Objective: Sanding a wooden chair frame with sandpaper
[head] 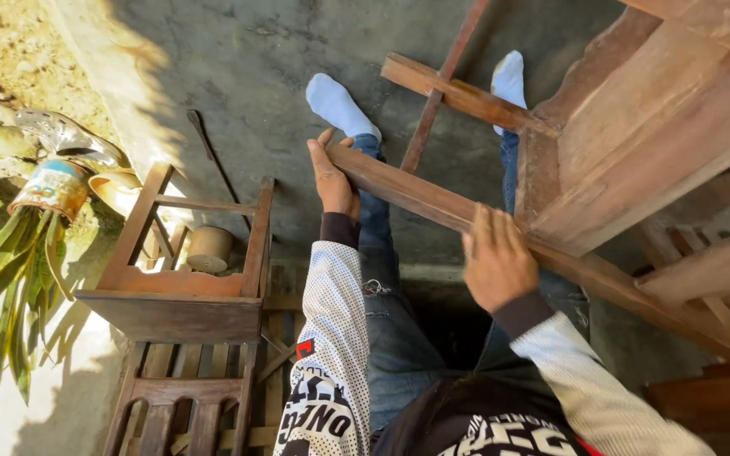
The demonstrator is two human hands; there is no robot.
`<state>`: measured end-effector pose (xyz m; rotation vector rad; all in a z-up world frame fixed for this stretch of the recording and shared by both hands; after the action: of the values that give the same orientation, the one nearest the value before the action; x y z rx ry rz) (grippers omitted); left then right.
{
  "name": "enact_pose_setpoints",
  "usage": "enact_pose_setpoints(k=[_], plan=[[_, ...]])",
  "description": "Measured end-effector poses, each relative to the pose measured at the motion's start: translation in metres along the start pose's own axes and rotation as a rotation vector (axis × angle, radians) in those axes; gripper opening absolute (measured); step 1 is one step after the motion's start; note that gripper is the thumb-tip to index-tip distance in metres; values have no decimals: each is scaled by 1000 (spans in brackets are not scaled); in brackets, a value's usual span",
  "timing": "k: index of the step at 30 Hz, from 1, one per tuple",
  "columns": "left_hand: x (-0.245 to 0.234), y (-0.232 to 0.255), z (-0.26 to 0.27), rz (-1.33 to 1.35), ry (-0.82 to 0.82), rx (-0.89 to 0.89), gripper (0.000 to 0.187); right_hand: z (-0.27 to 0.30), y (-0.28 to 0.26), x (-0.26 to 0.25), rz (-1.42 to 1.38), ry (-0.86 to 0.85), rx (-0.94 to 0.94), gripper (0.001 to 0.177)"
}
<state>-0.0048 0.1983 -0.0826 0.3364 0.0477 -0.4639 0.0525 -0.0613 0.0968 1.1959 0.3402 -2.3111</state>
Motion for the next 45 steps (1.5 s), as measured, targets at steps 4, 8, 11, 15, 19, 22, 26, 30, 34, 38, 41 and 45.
enact_pose_setpoints(k=[4,8,11,15,19,22,26,30,34,38,41,45], plan=[[-7,-4,-7,3,-6,-22,66,-97,-97,5,-267,162,-48,52],[-7,-2,-6,-40,6,14,64,-87,-81,-8,-574,88,-38,53],[-23,-36,-10,10,144,8,70,-17,-7,-14,-441,-13,7,55],[-25,-101,4,56,295,2,71,-17,6,11,-331,-223,87,53],[-7,-105,16,18,285,36,65,-54,-43,23,-207,-69,58,59],[8,-90,29,106,407,18,39,-21,-6,21,-178,-75,13,54],[-10,-103,16,37,485,57,49,-33,-29,49,-318,-264,116,61],[-2,-93,29,-2,500,66,59,-42,-39,19,-285,-122,100,52],[23,-69,47,78,496,90,64,-16,25,37,-208,-168,174,59],[19,-73,45,55,501,48,59,-45,-27,5,-179,-181,27,60],[16,-80,35,161,490,85,65,-31,-3,15,-276,-141,-54,56],[14,-72,41,31,500,78,67,8,76,-24,-804,-641,335,57]])
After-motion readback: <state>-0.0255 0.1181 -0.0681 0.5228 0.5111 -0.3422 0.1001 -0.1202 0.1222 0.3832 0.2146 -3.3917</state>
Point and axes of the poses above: each hand's wrist, its own z-axis away from the middle knuckle, its own x-axis out of the palm, y = z × x, the point moved 7 cm from there along -z, towards the middle knuckle, and after that the axes turned 10 degrees about z, right-handed, at the moved point
